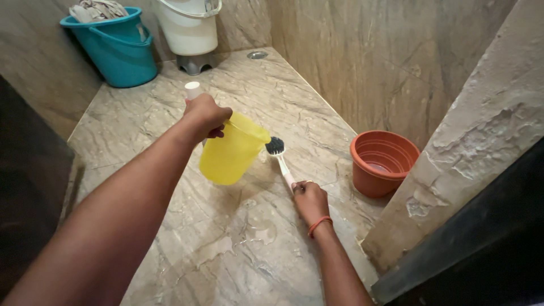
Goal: The person scrubs a tiled floor with a white brush, then moves to open a door before returning to the floor. They pick up a yellow cup and pour liquid onto the brush, continuing to scrub the floor.
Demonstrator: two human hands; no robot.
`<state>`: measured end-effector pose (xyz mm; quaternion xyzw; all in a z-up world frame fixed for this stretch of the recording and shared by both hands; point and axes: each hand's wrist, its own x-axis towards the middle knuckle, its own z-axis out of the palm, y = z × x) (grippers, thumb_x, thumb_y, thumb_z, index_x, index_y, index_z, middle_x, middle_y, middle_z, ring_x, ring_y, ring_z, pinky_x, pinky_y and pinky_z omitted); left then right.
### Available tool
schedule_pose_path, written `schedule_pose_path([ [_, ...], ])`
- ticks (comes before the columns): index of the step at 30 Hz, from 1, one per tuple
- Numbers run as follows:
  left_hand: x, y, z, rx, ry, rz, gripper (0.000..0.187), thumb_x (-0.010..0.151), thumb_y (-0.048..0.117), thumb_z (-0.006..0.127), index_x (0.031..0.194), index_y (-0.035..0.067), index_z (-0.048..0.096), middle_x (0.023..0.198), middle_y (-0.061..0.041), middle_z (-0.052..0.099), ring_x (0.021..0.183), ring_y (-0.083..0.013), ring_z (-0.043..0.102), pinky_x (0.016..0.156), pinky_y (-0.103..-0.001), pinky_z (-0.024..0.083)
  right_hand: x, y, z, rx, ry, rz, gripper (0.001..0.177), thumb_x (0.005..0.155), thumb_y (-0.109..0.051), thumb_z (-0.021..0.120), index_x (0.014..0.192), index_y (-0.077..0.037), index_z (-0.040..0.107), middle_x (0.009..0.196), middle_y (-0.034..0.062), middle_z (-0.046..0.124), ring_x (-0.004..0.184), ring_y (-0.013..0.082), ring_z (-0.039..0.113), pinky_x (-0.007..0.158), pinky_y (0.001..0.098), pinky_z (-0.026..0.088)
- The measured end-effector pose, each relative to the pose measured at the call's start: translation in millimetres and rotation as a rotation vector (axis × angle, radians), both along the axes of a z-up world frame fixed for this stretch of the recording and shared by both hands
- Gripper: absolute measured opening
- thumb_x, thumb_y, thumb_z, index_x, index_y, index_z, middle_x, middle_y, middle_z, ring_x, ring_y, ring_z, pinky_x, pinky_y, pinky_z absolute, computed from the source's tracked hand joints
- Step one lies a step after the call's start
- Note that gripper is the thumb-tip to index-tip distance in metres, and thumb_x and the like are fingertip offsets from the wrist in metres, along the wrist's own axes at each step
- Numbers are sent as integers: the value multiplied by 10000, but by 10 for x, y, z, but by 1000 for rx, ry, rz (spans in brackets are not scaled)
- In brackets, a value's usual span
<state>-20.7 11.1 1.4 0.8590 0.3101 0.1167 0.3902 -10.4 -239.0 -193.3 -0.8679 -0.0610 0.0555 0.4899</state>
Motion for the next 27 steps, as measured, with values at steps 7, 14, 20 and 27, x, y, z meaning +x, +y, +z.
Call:
schedule_pose_path([
  [7, -199, 122, 25, -22, 8, 23, 229, 857, 153, 703, 898, -62, 638, 760, -153, 692, 542, -258, 691, 489, -372, 568, -29, 157, -182, -12, -112, 18, 316, 920, -314, 672, 1053, -50, 783, 953, 212, 759, 946, 351, 740, 865, 421, 553],
  [14, -426, 246, 22, -46, 1, 43, 202, 827, 149, 697, 961, 2, 663, 779, -150, 692, 581, -263, 691, 519, -382, 564, -135, 264, -125, -1, -111, 102, 316, 919, -304, 661, 1063, -49, 780, 905, 194, 769, 888, 323, 754, 837, 417, 555],
  [20, -589, 466, 16, -7, 1, 65, 268, 848, 153, 705, 917, -103, 665, 791, -177, 706, 574, -266, 704, 509, -376, 576, -251, 382, -65, -15, -77, 157, 318, 928, -313, 655, 1058, -52, 782, 848, 175, 780, 833, 307, 757, 809, 411, 554],
  [27, -794, 687, 56, 11, 23, 107, 273, 856, 156, 707, 847, -114, 671, 761, -176, 703, 545, -271, 696, 494, -375, 571, -358, 548, -123, -22, -115, 181, 339, 932, -321, 668, 1073, -31, 773, 858, 201, 765, 836, 326, 756, 805, 419, 561],
])
